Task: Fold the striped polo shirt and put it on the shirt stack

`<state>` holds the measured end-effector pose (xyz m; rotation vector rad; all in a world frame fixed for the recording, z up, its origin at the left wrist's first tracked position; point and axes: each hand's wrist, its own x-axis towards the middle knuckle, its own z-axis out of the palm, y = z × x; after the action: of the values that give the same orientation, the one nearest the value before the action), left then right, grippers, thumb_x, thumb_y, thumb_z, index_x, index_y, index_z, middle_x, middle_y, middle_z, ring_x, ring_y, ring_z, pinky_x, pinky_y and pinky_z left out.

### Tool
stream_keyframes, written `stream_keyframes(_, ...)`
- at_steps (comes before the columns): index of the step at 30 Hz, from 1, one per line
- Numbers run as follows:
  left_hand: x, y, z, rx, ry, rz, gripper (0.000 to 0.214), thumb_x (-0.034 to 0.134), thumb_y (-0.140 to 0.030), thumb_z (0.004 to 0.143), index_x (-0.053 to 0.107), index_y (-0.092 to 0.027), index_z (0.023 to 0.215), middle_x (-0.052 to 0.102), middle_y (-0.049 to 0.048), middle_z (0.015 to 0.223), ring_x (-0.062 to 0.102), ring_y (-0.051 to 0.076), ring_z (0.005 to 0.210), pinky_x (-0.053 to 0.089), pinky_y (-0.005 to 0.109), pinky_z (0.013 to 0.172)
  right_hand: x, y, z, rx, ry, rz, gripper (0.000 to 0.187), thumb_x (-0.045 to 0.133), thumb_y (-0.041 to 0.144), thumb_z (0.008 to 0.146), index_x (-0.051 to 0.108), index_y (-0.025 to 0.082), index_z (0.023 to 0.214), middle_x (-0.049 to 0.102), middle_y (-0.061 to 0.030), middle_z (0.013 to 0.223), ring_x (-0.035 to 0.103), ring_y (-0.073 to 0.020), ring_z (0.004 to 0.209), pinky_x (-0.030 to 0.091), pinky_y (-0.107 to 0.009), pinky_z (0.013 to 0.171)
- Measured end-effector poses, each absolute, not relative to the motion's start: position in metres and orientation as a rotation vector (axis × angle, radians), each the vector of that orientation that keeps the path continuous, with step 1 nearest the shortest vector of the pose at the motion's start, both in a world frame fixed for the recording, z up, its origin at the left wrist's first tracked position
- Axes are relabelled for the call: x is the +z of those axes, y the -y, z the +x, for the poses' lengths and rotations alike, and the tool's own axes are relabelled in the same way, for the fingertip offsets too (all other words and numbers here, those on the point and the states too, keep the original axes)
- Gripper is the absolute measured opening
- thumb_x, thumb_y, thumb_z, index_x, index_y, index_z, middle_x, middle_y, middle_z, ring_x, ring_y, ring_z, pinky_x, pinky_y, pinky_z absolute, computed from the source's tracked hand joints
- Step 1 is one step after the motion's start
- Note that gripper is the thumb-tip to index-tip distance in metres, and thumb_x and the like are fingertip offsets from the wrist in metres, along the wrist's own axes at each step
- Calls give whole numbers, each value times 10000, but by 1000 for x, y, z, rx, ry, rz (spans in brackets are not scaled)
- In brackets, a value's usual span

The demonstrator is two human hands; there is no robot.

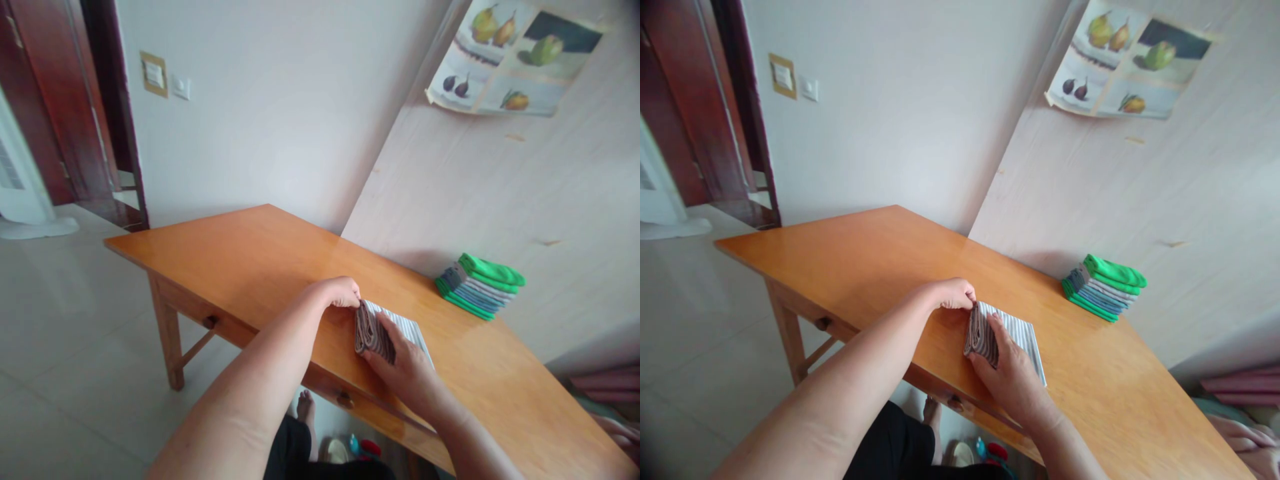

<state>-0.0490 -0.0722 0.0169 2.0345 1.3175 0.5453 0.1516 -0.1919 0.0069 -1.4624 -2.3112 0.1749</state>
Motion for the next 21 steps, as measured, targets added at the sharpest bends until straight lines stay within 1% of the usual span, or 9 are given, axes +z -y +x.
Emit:
stream_keyframes(2, 13, 70, -52, 553, -1277, 2041, 140, 629, -188, 633, 731, -178, 729, 582, -48, 566, 455, 109, 532, 329, 234, 524, 6, 193, 153, 172, 2289, -1477, 689, 590, 459, 847, 392, 239, 1469, 589, -128, 1365, 580, -327, 1221, 486, -491, 994)
stream_keyframes(6, 8, 69, -57, 565, -1238, 2031, 204, 622, -230, 647, 736, -184, 810, 601, -48, 613, 467, 111, 555, 328, 226, 528, 3, 191, 154, 222, 2231, -1415, 563, 532, 453, 904, 477, 235, 1421, 619, -109, 1333, 592, -309, 1203, 481, -459, 993)
stream_keyframes(10, 9, 70, -57, 560, -1257, 2023, 173, 603, -256, 654, 716, -176, 759, 578, -41, 591, 460, 118, 549, 314, 235, 526, 2, 188, 150, 370, 2025, -1381, 457, 467, 478, 953, 571, 236, 1326, 695, -73, 1203, 633, -281, 1121, 488, -405, 952)
stream_keyframes(13, 10, 70, -56, 564, -1277, 2021, 148, 586, -269, 657, 692, -181, 710, 562, -39, 578, 455, 124, 551, 306, 244, 529, 1, 189, 146, 433, 1852, -1397, 415, 476, 516, 946, 636, 226, 1195, 720, -62, 1088, 655, -262, 1012, 505, -363, 872)
stream_keyframes(16, 11, 71, -55, 566, -1283, 2016, 119, 579, -275, 651, 654, -183, 638, 503, -45, 526, 425, 123, 526, 283, 254, 518, 0, 190, 142, 507, 1693, -1392, 405, 494, 556, 925, 655, 212, 1065, 721, -58, 992, 652, -247, 929, 513, -337, 806)
stream_keyframes(18, 11, 72, -55, 568, -1280, 2012, 105, 581, -263, 643, 637, -182, 608, 463, -51, 499, 402, 117, 509, 269, 257, 515, 0, 191, 142, 557, 1607, -1371, 414, 497, 573, 915, 652, 214, 1053, 718, -58, 997, 646, -242, 941, 513, -335, 828)
stream_keyframes(21, 11, 73, -56, 573, -1277, 2007, 94, 583, -244, 636, 650, -180, 620, 457, -57, 499, 389, 111, 502, 261, 258, 518, 1, 191, 143, 618, 1534, -1337, 439, 483, 585, 913, 663, 217, 1070, 716, -66, 1057, 644, -243, 987, 519, -340, 859)
